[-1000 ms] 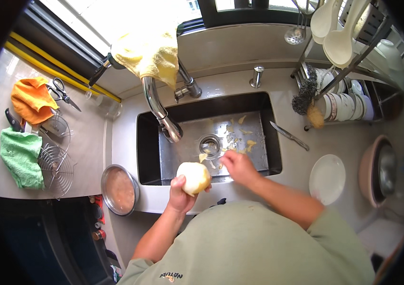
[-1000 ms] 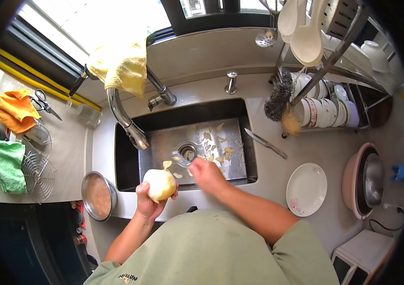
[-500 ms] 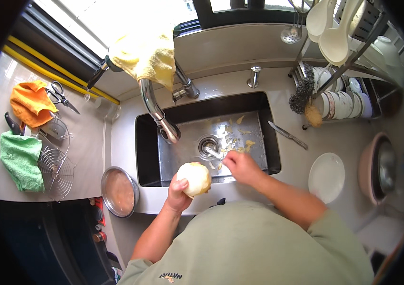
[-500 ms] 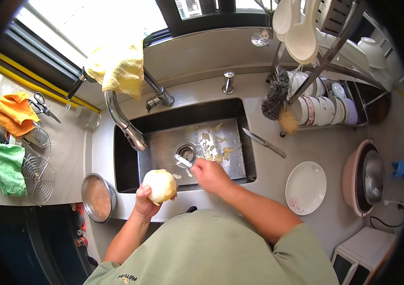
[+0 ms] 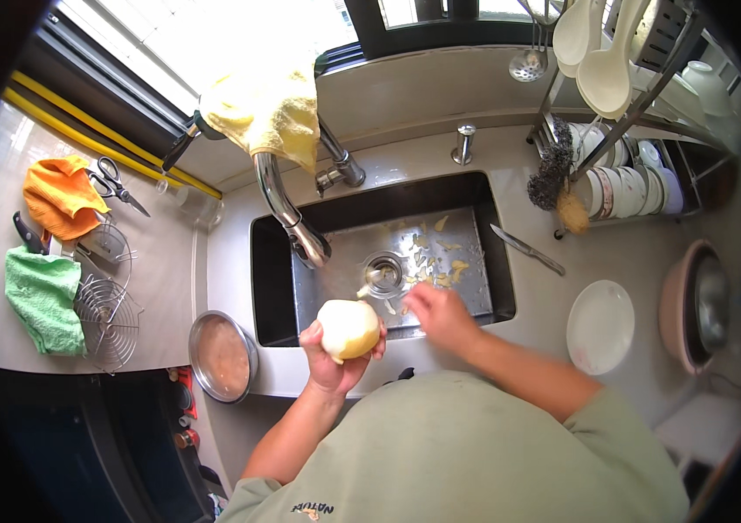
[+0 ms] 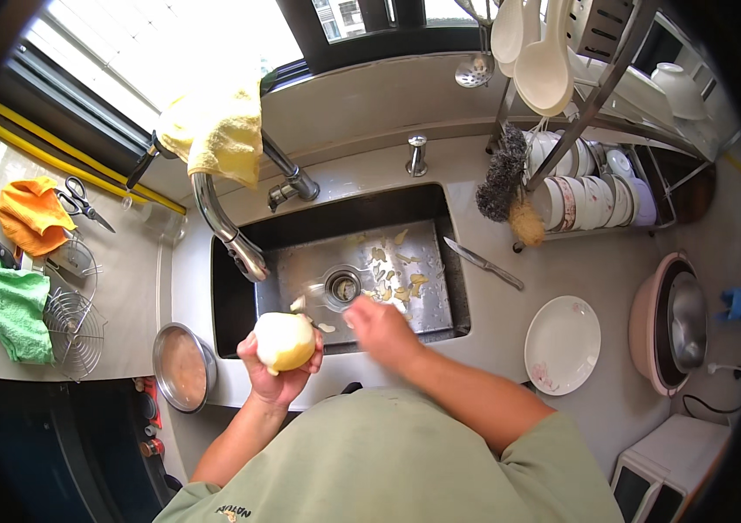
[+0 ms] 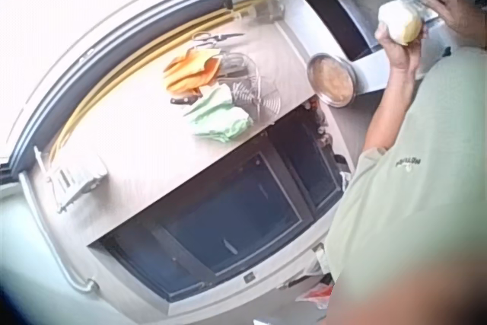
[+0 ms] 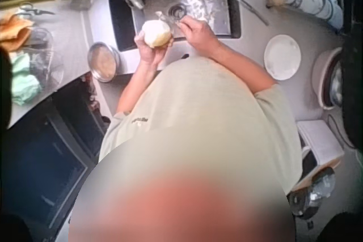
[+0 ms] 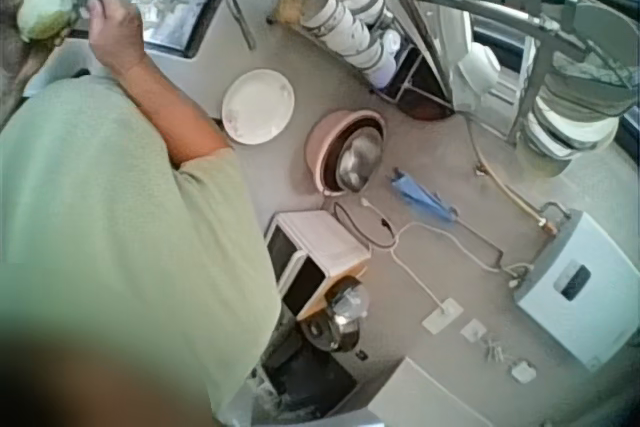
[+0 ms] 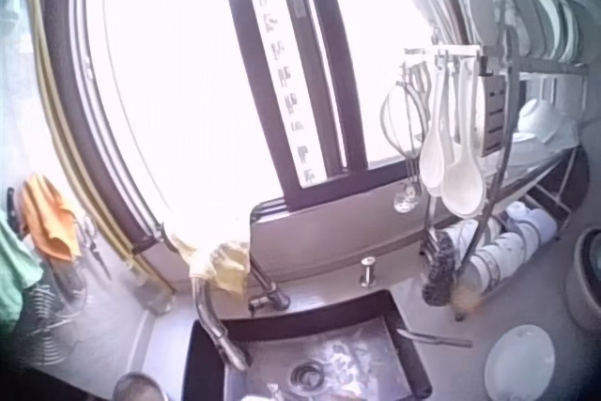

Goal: The person retrieves a peeler and a plate, then washes and peels an apple over the sink. After peeling, the person cuts the apple into slices and places them on the plate.

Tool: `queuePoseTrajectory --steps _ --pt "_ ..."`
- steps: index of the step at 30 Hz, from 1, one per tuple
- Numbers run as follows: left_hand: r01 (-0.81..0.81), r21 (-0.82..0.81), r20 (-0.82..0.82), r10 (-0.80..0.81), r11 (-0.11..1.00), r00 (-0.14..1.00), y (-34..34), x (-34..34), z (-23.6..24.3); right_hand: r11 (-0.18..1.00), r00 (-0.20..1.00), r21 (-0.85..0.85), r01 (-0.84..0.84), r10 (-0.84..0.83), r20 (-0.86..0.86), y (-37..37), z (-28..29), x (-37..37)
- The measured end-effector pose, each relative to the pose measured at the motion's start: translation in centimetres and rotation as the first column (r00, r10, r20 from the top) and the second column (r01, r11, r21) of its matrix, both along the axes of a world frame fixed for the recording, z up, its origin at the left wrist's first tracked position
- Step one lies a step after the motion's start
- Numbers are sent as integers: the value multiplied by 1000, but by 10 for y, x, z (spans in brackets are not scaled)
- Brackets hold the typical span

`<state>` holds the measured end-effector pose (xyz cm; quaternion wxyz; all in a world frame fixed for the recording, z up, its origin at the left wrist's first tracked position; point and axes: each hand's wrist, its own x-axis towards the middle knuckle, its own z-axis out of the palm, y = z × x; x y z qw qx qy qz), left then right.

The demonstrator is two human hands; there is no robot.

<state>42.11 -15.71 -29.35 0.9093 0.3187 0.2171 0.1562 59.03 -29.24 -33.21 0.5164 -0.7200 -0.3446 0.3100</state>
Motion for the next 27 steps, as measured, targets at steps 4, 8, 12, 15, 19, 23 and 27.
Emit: queuePoseTrajectory --steps 4,8,12,15,19,23,27 --pt "66 23 24 -66 998 998 10 6 14 977 995 -211 41 -59 -81 -11 -55 13" --pt "74 99 -14 -73 992 997 20 0 5 994 798 -106 -26 -43 -601 -3 -3 10" --pt "52 530 -110 8 846 994 17 -3 7 999 709 -3 32 -25 -705 0 27 3" --pt "31 691 -88 41 723 995 18 0 3 998 749 26 61 -29 -662 -3 35 2" --pt "-37 738 -59 119 674 991 14 12 10 997 690 -28 73 -71 -720 -5 24 1" --pt "-168 351 -116 221 921 968 9 19 4 998 500 -40 39 -54 -864 -3 26 -2" --pt "-186 202 -123 213 962 969 -4 23 3 997 492 22 77 -18 -870 3 32 -9"
